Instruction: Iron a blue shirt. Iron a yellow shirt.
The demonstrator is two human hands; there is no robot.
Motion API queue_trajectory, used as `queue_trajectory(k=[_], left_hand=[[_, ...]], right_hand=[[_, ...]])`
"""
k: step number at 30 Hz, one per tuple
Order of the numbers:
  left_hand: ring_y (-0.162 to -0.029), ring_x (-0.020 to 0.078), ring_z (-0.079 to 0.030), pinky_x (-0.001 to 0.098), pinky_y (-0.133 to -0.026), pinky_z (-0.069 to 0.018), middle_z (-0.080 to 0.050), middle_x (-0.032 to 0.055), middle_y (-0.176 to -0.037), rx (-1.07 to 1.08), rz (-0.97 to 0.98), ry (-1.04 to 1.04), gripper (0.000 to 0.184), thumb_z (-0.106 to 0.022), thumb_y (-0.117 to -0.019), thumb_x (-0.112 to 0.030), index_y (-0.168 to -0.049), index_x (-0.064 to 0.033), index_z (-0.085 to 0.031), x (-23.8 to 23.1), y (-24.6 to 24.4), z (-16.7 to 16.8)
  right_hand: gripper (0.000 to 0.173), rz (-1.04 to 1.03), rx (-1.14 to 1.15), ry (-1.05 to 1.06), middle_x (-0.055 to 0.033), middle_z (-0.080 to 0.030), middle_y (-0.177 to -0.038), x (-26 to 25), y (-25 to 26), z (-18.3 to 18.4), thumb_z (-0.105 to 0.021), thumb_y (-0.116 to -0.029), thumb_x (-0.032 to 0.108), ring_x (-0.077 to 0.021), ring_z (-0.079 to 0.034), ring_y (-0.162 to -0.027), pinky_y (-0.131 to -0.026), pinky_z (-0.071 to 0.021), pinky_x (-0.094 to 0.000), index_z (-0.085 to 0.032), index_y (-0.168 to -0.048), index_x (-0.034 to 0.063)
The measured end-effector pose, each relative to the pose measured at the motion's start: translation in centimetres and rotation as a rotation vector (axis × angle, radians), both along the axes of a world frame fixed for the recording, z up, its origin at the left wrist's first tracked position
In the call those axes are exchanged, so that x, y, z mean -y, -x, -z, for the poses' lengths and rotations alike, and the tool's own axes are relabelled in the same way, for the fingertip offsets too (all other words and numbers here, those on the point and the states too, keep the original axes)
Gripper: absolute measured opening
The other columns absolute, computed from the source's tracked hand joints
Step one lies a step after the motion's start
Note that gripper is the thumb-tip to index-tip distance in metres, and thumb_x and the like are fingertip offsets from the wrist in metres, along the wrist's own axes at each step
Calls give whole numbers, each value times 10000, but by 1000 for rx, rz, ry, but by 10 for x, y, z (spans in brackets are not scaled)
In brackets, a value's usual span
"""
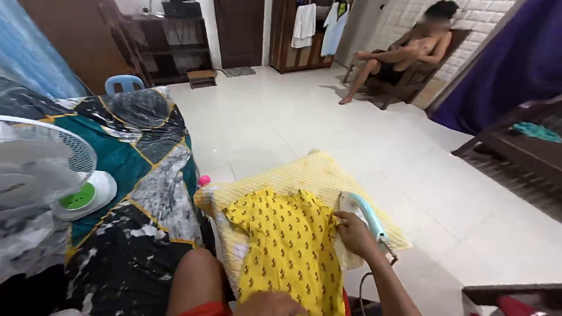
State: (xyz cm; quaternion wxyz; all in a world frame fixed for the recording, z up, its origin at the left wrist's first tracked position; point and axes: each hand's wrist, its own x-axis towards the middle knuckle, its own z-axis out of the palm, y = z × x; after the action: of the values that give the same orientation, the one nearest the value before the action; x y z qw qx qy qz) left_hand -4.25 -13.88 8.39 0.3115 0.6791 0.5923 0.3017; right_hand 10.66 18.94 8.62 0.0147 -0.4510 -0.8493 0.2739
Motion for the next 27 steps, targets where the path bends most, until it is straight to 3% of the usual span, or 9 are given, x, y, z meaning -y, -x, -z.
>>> queue_trajectory(k=[5, 10, 12, 15, 18, 20, 23, 25, 27], left_hand=[[-1010, 190, -719, 447, -960, -579, -743, 64, -1098, -57, -405, 114, 319, -629, -1010, -329, -1233, -119, -717, -72, 121, 11], [-1301, 359, -574, 649, -1065, -434, -638, 140, -1364, -240, -811, 228, 458, -510, -1051, -446, -1343, -124, -655, -137, 211, 52], [-1333, 374, -534, 686, -1059, -395, -620, 138, -1381, -282, -849, 311, 521, -436, -1060, -524, -1336, -146, -665, -149, 225, 66], [-1296, 389, -539, 689, -1035, -396, -629, 160, -1313, -345, -781, 375, 573, -422, -1039, -602, -1254, -145, -694, -157, 231, 74], [-1259, 365, -553, 653, -1054, -392, -639, 152, -1253, -298, -634, 397, 489, -509, -1038, -519, -1187, -94, -702, -153, 233, 71], [-1164, 360, -616, 621, -1027, -444, -660, 189, -1181, -161, -581, 310, 439, -493, -1073, -408, -1205, -19, -647, -141, 236, 68], [-819, 223, -657, 442, -780, -568, -657, 144, -921, 23, -600, -94, 375, -456, -1083, -313, -1138, 30, -599, -114, 234, 61], [-749, 75, -618, 288, -712, -560, -638, 47, -858, 86, -632, -373, 338, -480, -1077, -312, -1091, 4, -601, -105, 233, 49], [-747, 4, -612, 209, -704, -553, -642, -2, -859, 92, -644, -531, 301, -508, -1079, -310, -1076, -23, -599, -102, 239, 32]], right_hand=[[334, -68, -147, -180, -194, -674, -1272, -14, 17, 2, -587, -1001, 132, -331, -681, -1128, -1003, -555, -510, -681, -1310, 48], [316, -104, -167, -210, -143, -718, -1226, -45, 71, 10, -525, -1045, 191, -282, -681, -1162, -1047, -526, -488, -704, -1271, 61], [358, -95, -74, -134, -135, -703, -1266, -62, 92, 21, -489, -1074, 271, -277, -665, -1205, -1069, -514, -492, -683, -1303, 77], [474, -101, 115, -1, -205, -653, -1307, -78, 110, 37, -528, -1054, 445, -394, -591, -1276, -1054, -485, -605, -677, -1311, 76], [417, -131, 139, 43, -222, -654, -1254, -73, 109, 39, -658, -992, 402, -415, -590, -1241, -1020, -489, -630, -712, -1217, 55], [371, -150, -15, 56, -204, -673, -1183, -65, 97, 32, -627, -1026, 323, -340, -654, -1139, -1007, -526, -533, -670, -1219, 9], [231, -175, -589, 16, -90, -643, -878, -53, 73, 25, -580, -1024, 214, -146, -637, -757, -705, -566, -326, -610, -1070, -10], [143, -223, -935, -34, 4, -628, -823, -47, 68, 9, -577, -1029, 171, -47, -614, -689, -622, -553, -235, -582, -1033, 29], [101, -265, -1069, -96, 30, -653, -864, -49, 70, -11, -599, -1021, 147, -28, -640, -722, -642, -576, -218, -589, -1049, 51]])
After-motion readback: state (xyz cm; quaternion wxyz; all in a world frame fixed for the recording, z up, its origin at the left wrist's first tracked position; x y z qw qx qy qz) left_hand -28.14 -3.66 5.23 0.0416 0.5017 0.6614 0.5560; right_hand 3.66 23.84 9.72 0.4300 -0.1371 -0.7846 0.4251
